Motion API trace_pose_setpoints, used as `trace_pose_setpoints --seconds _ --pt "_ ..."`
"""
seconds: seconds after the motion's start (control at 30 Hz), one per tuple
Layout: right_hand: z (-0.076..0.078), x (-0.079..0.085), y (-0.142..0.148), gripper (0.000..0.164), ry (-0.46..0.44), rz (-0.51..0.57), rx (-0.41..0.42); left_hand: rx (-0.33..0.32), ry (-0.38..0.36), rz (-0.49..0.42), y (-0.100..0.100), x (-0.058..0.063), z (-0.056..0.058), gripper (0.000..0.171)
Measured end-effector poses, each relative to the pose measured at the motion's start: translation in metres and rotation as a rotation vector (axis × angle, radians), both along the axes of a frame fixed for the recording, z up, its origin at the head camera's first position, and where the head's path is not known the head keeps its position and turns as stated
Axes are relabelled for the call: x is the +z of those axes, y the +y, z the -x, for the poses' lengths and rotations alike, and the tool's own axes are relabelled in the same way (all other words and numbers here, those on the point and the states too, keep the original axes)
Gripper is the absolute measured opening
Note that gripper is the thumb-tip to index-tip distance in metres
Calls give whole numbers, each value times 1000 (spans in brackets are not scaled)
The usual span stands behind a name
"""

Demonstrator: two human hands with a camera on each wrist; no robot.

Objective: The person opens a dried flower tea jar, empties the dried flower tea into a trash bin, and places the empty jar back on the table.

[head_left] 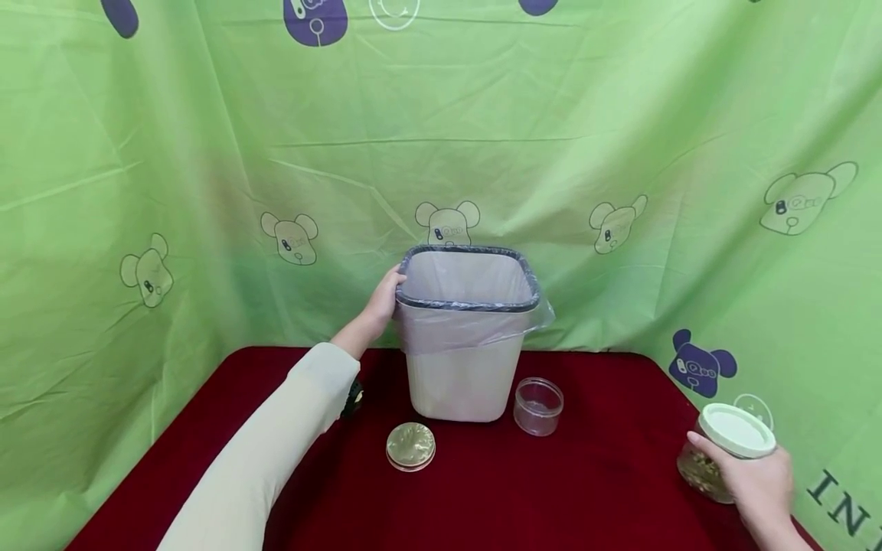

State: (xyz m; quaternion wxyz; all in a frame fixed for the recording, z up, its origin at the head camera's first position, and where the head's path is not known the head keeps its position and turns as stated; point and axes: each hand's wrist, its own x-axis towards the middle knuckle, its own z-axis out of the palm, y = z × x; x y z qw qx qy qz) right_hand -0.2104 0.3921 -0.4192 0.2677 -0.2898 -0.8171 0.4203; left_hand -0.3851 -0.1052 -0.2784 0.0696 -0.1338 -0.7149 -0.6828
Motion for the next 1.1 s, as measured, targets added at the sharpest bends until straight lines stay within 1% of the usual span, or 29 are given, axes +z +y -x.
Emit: trace_pose_setpoints --seconds 0.2,0.4,0.47,0.57,0.77,0.93,1.1 --pt "2 4 -5 80 11 -48 46 -18 7 -9 0 -1 0 52" --pt "5 10 -16 88 3 -91 128 -18 19 8 -1 0 0 52" --pt "6 11 -23 88 11 -92 163 -19 16 10 -1 0 -1 52" --pt "7 14 -34 82 30 -119 212 -11 8 15 -1 1 -1 52" --pt "9 22 -58 75 57 -184 323 -2 -3 20 -1 1 -1 53" --pt "13 26 -75 74 73 -193 413 4 -7 25 -1 1 -1 54" --pt "15 26 -92 76 82 -194 467 -2 1 26 -1 1 -2 54"
